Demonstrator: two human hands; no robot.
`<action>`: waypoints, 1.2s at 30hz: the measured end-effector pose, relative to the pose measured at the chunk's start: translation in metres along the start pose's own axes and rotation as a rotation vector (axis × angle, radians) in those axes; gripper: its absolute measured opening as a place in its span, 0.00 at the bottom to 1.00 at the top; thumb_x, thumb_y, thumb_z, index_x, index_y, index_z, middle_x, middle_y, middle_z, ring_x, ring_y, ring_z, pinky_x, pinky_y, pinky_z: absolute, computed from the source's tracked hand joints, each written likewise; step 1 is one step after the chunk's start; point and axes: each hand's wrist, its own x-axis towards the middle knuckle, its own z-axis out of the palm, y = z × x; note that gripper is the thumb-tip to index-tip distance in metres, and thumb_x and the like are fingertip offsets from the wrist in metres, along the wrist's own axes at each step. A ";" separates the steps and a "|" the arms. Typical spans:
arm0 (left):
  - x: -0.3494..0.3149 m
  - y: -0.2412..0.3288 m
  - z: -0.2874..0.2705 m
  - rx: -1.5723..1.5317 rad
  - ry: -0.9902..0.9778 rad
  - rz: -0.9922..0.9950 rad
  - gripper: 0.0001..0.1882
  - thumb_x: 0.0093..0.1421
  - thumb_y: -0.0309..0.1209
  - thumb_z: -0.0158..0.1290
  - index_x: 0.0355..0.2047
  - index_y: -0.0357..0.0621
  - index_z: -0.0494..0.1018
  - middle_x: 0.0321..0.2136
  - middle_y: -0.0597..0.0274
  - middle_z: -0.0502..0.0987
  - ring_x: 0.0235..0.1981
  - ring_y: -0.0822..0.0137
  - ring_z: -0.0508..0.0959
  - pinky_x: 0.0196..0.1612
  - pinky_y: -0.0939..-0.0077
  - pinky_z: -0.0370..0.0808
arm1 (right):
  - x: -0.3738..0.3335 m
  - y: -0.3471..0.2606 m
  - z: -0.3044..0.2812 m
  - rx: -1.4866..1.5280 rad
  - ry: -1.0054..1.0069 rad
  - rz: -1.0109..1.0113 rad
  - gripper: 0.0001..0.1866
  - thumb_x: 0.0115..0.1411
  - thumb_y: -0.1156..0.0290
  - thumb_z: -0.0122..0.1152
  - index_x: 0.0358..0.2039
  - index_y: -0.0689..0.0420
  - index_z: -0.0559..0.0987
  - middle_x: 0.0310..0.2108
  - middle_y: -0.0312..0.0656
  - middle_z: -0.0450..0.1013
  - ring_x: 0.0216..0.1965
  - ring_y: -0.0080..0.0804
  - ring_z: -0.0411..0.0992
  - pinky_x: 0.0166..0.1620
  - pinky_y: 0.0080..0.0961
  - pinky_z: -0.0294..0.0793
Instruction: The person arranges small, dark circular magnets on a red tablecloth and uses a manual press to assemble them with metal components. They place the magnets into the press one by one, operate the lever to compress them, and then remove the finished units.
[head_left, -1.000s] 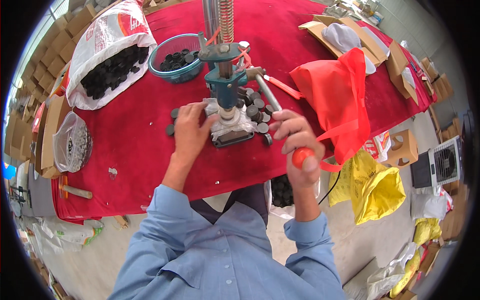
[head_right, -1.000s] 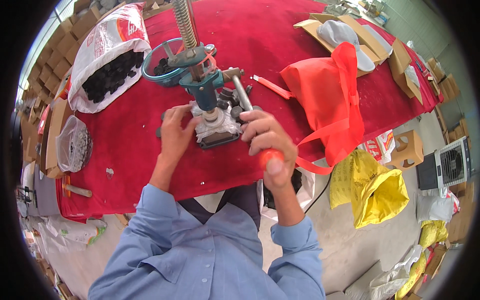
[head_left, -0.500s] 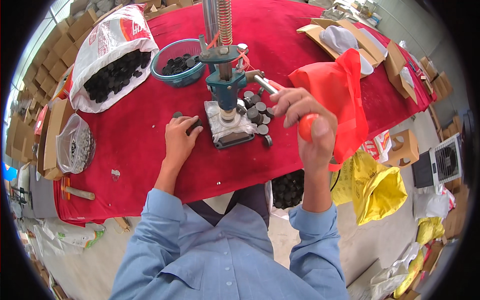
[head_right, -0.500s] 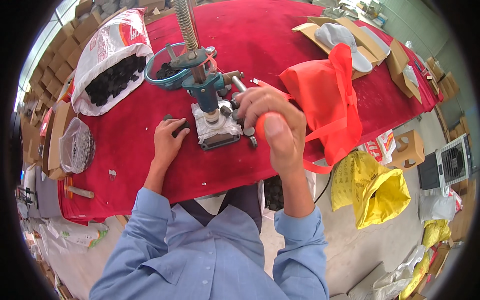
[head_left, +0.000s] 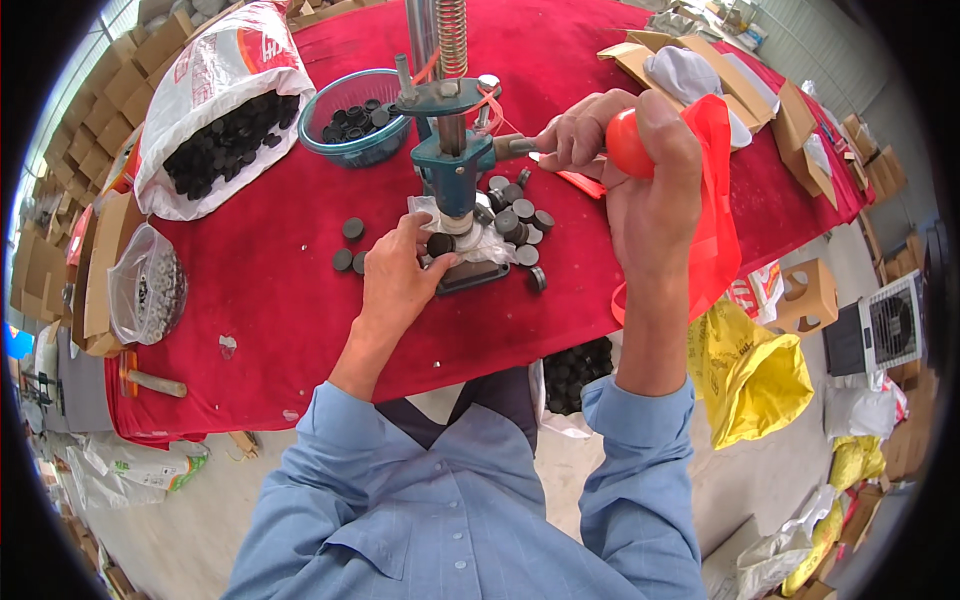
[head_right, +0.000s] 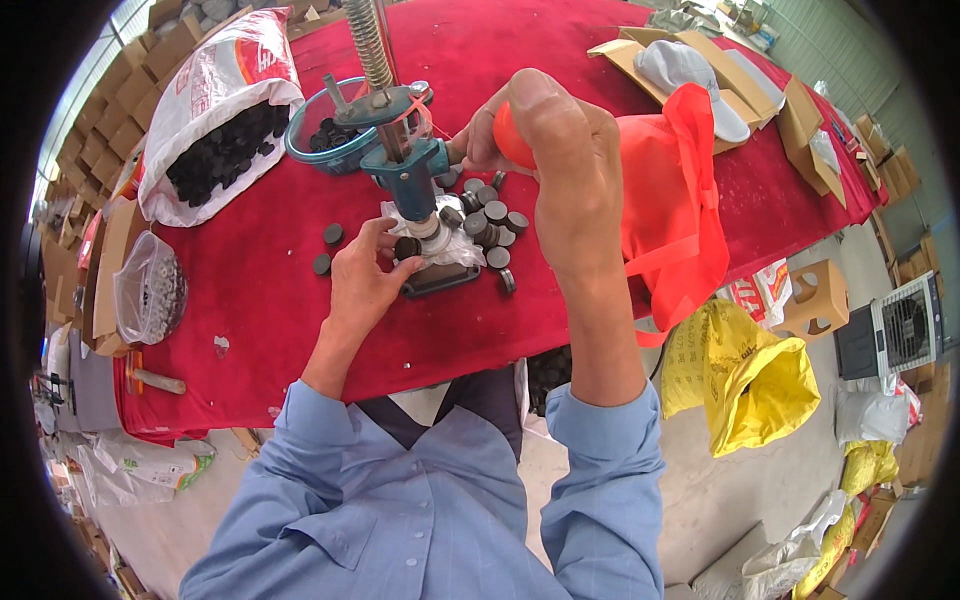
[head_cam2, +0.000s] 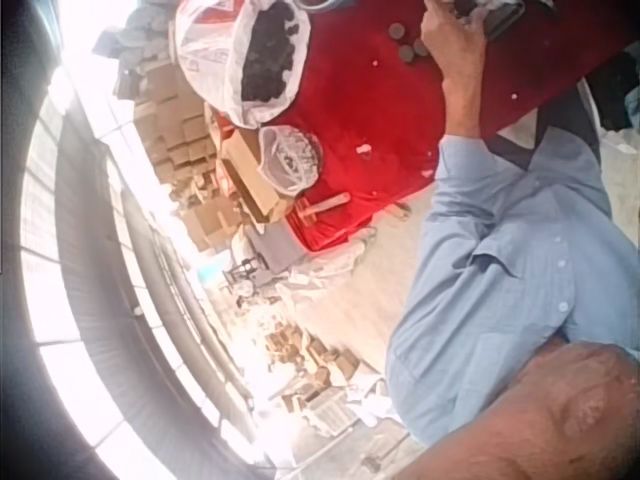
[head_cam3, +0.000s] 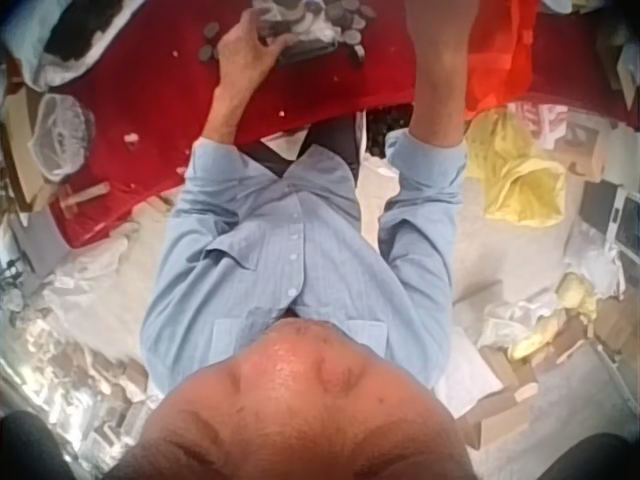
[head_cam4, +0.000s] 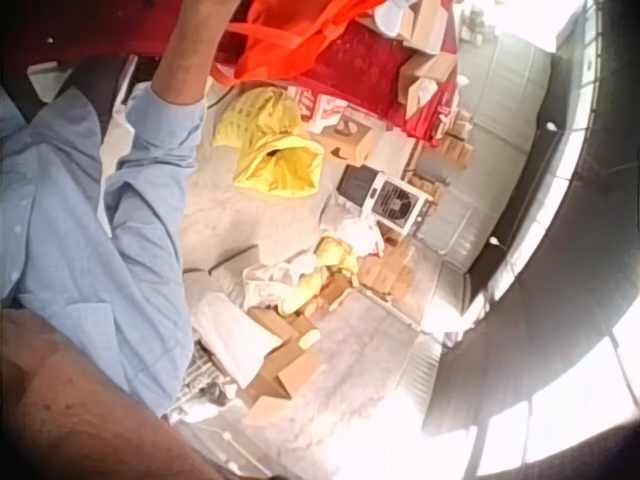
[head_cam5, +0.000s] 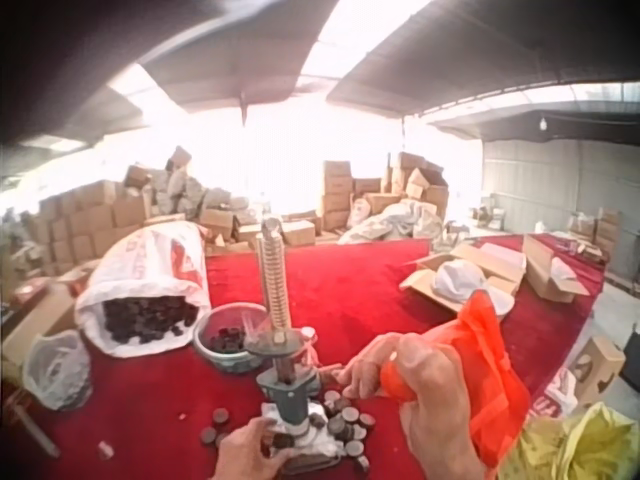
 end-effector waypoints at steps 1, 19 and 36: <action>0.002 0.002 -0.003 0.027 -0.017 0.001 0.35 0.49 0.29 0.76 0.57 0.39 0.74 0.33 0.57 0.84 0.30 0.62 0.83 0.37 0.67 0.80 | 0.000 -0.001 -0.001 -0.006 -0.012 0.010 0.33 0.70 0.43 0.44 0.26 0.64 0.75 0.28 0.47 0.73 0.38 0.43 0.78 0.44 0.38 0.81; 0.038 0.015 0.005 -0.086 -0.110 -0.070 0.36 0.48 0.28 0.75 0.54 0.34 0.68 0.37 0.45 0.84 0.35 0.46 0.85 0.41 0.55 0.80 | 0.000 0.001 0.002 -0.013 0.009 -0.002 0.35 0.70 0.42 0.40 0.26 0.65 0.74 0.28 0.49 0.71 0.38 0.46 0.75 0.44 0.40 0.78; -0.042 -0.063 -0.056 0.345 -0.056 0.083 0.21 0.60 0.25 0.64 0.54 0.39 0.79 0.49 0.50 0.81 0.48 0.48 0.79 0.55 0.57 0.76 | -0.113 0.058 0.000 -0.009 0.099 -0.159 0.39 0.68 0.30 0.50 0.27 0.59 0.76 0.37 0.51 0.75 0.58 0.55 0.71 0.53 0.48 0.75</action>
